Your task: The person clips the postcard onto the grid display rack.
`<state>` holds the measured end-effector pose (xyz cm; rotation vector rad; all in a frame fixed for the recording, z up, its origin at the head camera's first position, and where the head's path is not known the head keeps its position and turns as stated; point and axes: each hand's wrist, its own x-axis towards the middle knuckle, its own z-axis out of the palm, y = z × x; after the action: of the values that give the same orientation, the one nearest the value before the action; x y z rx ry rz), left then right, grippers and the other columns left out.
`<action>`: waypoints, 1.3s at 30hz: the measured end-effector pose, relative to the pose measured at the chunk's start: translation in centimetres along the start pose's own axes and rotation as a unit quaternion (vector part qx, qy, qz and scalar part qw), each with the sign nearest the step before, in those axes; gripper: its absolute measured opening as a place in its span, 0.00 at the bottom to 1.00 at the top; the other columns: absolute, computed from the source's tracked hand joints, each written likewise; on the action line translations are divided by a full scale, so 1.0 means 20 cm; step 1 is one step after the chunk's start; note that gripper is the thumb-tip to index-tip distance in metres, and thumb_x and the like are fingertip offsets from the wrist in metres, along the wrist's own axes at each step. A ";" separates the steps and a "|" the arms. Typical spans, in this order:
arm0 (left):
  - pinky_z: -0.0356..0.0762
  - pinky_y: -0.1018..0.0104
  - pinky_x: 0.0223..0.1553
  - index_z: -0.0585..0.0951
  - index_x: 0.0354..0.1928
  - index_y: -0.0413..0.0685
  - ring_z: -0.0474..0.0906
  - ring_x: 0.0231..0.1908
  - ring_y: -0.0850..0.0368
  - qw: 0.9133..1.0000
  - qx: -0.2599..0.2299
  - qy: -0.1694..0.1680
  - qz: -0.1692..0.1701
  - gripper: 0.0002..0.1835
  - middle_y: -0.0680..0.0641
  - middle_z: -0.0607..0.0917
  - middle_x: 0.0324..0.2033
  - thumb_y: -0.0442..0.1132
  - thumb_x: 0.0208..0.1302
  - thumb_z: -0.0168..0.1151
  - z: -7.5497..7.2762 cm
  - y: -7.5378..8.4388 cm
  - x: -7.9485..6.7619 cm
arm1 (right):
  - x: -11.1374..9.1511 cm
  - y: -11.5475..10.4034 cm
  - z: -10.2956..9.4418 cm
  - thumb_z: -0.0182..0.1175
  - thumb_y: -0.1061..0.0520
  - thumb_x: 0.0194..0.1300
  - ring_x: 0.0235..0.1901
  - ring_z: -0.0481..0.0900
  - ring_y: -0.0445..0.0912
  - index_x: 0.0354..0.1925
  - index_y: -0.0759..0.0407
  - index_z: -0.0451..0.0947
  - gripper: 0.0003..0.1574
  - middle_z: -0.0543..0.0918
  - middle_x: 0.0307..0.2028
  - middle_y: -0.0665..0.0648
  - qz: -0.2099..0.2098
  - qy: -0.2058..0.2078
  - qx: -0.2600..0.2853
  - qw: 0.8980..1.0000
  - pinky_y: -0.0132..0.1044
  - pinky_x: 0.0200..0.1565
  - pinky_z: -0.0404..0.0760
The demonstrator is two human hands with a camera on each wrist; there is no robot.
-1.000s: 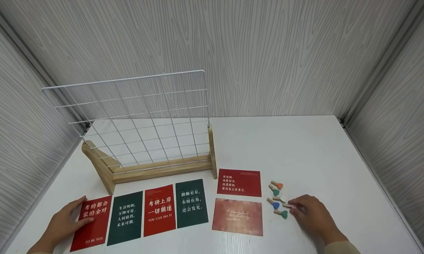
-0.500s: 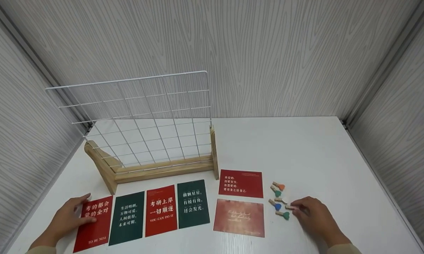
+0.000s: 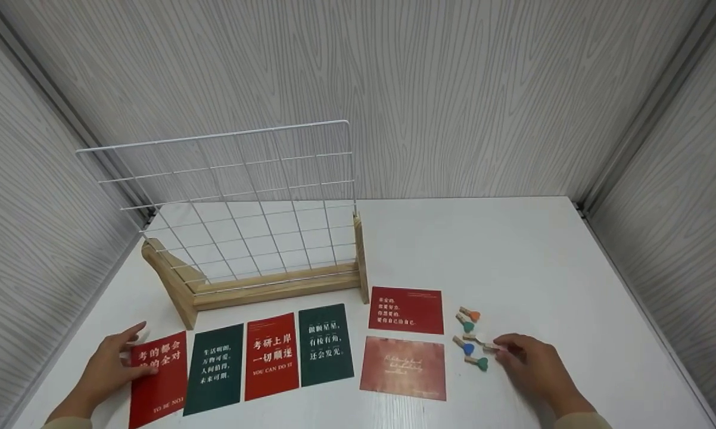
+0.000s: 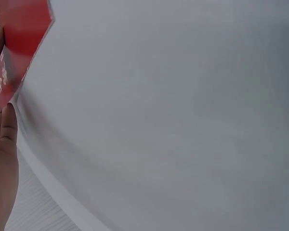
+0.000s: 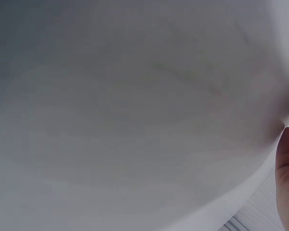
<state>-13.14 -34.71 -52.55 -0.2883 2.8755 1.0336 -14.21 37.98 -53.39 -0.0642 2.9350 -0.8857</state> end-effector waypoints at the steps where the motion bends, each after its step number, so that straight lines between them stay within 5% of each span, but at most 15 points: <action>1: 0.70 0.38 0.52 0.57 0.70 0.37 0.68 0.53 0.31 1.000 0.000 0.002 -0.002 0.54 0.28 0.67 0.55 0.41 0.43 0.79 -0.01 0.00 0.00 | 0.00 0.00 0.00 0.65 0.52 0.62 0.37 0.79 0.49 0.48 0.58 0.81 0.18 0.83 0.40 0.57 -0.005 0.004 -0.004 1.000 0.46 0.41 0.81; 10: 0.77 0.46 0.46 0.62 0.67 0.35 0.74 0.47 0.37 0.999 -0.024 0.007 -0.026 0.44 0.30 0.75 0.48 0.37 0.49 0.75 -0.07 0.03 -0.01 | 0.01 -0.01 -0.03 0.65 0.55 0.62 0.36 0.76 0.46 0.47 0.55 0.82 0.14 0.83 0.41 0.56 -0.019 0.017 -0.018 1.000 0.34 0.37 0.78; 18: 0.78 0.49 0.46 0.67 0.64 0.37 0.75 0.48 0.36 0.997 -0.062 0.016 -0.044 0.37 0.32 0.75 0.49 0.40 0.54 0.72 -0.14 0.06 0.01 | 0.03 -0.02 -0.07 0.62 0.54 0.64 0.40 0.79 0.51 0.48 0.54 0.81 0.14 0.83 0.43 0.58 -0.021 0.025 0.005 0.999 0.42 0.42 0.81; 24: 0.80 0.57 0.43 0.69 0.64 0.38 0.76 0.51 0.35 0.996 -0.086 0.025 -0.021 0.35 0.33 0.75 0.49 0.37 0.54 0.71 -0.19 0.09 0.01 | 0.06 -0.06 -0.11 0.62 0.50 0.64 0.35 0.78 0.45 0.49 0.55 0.80 0.17 0.83 0.37 0.54 -0.038 0.049 0.007 0.998 0.26 0.35 0.76; 39: 0.81 0.68 0.36 0.72 0.62 0.39 0.81 0.44 0.45 0.988 -0.112 0.074 0.076 0.28 0.35 0.77 0.46 0.29 0.58 0.66 -0.37 0.17 -0.01 | 0.15 -0.21 -0.19 0.62 0.54 0.65 0.34 0.79 0.34 0.48 0.56 0.82 0.14 0.84 0.38 0.54 -0.115 0.110 0.069 0.985 0.24 0.35 0.77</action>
<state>-13.64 -36.77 -44.71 -0.1645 2.9500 1.4252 -17.45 36.47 -48.10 -0.3224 3.1015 -1.1997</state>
